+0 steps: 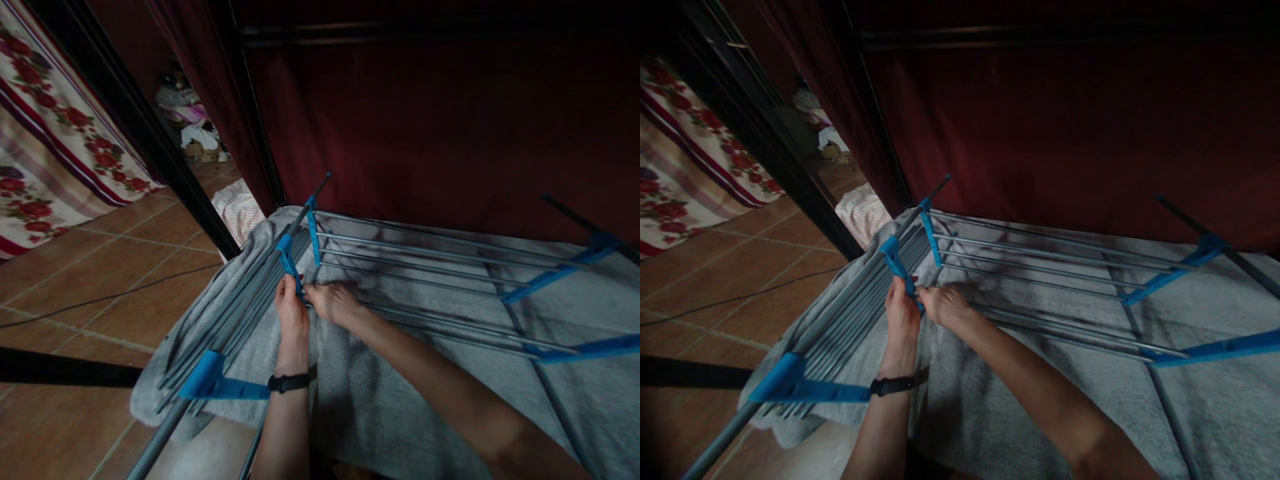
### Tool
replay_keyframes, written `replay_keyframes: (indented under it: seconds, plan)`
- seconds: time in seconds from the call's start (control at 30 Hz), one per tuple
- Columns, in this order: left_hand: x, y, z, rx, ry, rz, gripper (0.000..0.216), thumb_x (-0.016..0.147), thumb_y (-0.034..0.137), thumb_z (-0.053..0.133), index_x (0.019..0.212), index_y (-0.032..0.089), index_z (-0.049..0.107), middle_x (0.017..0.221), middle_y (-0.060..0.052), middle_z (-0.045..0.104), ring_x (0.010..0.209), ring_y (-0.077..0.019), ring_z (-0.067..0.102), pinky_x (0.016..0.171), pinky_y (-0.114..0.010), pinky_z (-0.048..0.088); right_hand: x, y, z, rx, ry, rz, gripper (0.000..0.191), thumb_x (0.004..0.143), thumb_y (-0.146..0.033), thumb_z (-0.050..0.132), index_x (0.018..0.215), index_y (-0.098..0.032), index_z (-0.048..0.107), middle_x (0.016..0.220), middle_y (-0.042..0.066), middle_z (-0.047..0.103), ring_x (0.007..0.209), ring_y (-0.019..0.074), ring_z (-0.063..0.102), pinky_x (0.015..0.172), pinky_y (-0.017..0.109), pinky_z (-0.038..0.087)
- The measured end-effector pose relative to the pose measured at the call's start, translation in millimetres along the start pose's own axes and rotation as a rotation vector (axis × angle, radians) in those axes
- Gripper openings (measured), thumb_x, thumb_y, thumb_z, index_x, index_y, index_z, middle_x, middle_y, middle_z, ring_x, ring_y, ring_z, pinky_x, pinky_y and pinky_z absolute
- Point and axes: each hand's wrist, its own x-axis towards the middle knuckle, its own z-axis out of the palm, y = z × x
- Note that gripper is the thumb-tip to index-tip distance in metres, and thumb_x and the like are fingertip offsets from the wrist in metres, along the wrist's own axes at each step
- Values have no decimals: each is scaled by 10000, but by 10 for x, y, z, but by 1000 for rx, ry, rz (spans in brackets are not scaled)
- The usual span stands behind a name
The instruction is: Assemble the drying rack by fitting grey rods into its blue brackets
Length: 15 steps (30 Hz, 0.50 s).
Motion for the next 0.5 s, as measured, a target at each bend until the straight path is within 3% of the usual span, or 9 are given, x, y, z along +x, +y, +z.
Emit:
replay_keyframes:
  seconds: [0.5]
  plan:
    - [8,-13,-3,7,8,5,479,672,612,794,762,168,638,731,3,639,685,-110,568,673,-243,422,49,48,64,33,-7,-8,368,1026,-376,333,1276,-236,564,1078,89,746,1009,213,698,835,315,483]
